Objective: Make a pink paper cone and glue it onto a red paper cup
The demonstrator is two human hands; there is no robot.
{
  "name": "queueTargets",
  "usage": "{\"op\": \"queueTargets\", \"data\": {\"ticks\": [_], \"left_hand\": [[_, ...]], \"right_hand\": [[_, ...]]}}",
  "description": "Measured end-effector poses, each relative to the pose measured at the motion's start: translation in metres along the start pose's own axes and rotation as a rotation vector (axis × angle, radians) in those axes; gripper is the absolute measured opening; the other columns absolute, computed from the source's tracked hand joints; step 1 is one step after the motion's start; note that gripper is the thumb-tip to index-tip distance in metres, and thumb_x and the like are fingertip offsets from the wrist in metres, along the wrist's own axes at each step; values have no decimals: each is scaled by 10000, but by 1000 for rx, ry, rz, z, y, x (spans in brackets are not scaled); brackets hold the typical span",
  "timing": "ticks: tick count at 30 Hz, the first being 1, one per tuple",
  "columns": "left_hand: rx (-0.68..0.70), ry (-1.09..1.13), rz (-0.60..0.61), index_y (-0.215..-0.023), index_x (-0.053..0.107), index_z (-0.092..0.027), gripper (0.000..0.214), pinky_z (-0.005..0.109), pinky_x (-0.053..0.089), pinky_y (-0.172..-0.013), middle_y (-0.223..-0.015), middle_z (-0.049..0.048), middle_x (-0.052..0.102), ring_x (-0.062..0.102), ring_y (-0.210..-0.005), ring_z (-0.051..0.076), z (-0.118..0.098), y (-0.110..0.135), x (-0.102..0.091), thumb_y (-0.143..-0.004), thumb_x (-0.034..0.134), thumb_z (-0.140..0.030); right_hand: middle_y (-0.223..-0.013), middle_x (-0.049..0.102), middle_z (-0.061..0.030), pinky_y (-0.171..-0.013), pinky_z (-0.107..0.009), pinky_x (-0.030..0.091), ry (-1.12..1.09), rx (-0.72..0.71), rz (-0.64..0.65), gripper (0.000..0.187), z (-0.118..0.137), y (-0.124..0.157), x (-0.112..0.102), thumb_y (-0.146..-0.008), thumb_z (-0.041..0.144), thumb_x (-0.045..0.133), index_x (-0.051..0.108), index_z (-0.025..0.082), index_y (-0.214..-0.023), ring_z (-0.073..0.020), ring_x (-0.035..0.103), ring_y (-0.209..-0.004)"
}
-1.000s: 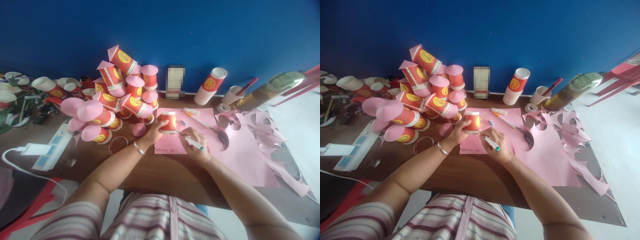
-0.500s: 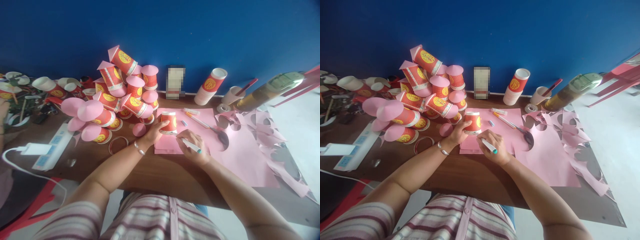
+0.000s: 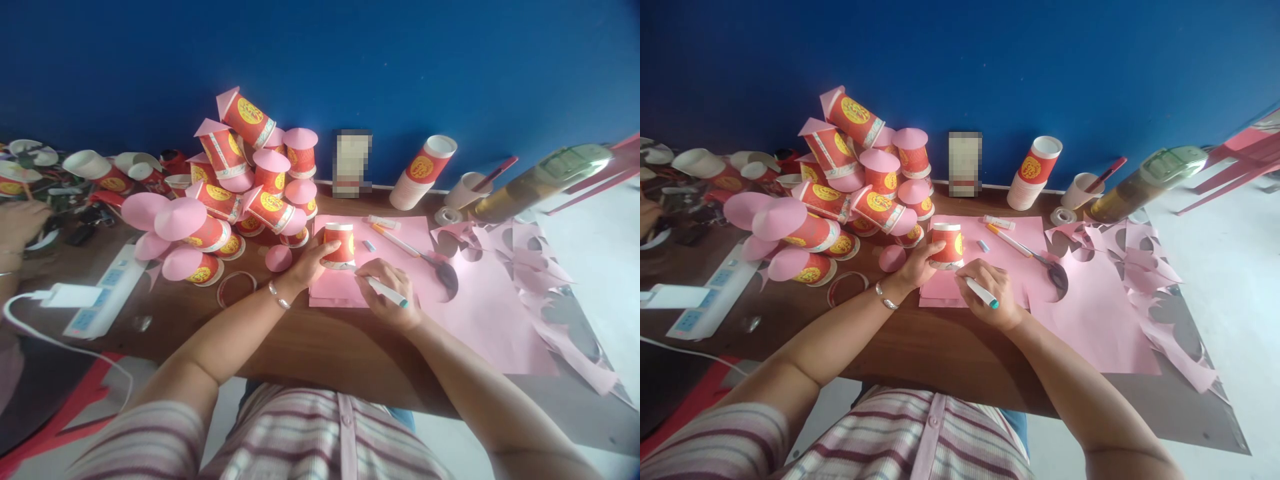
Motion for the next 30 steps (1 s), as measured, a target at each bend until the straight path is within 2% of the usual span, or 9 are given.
{"op": "queueTargets", "data": {"ticks": [14,30], "left_hand": [[-10,4,12,-1077,666,-174,333,340,507,-843,-986,56,693,651,-910,205,0,0,2,-839,753,-390],[-59,37,15,-1087,651,-173,382,348,527,-807,-967,52,687,655,-884,205,3,0,3,-795,784,-379]], "right_hand": [[-789,703,-9,-609,-250,526,4,-26,24,86,2,-1,2,-999,180,556,594,241,-952,-143,676,-656],[-795,689,5,-589,-292,555,4,18,-12,90,-6,-1,-1,-998,176,558,596,245,-954,-151,682,-669]]}}
Point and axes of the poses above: each hand's wrist, its own y-axis away from the middle knuckle, its own x-axis out of the palm, z = x × y, the point moved 10 cm from there along -y, towards the middle knuckle
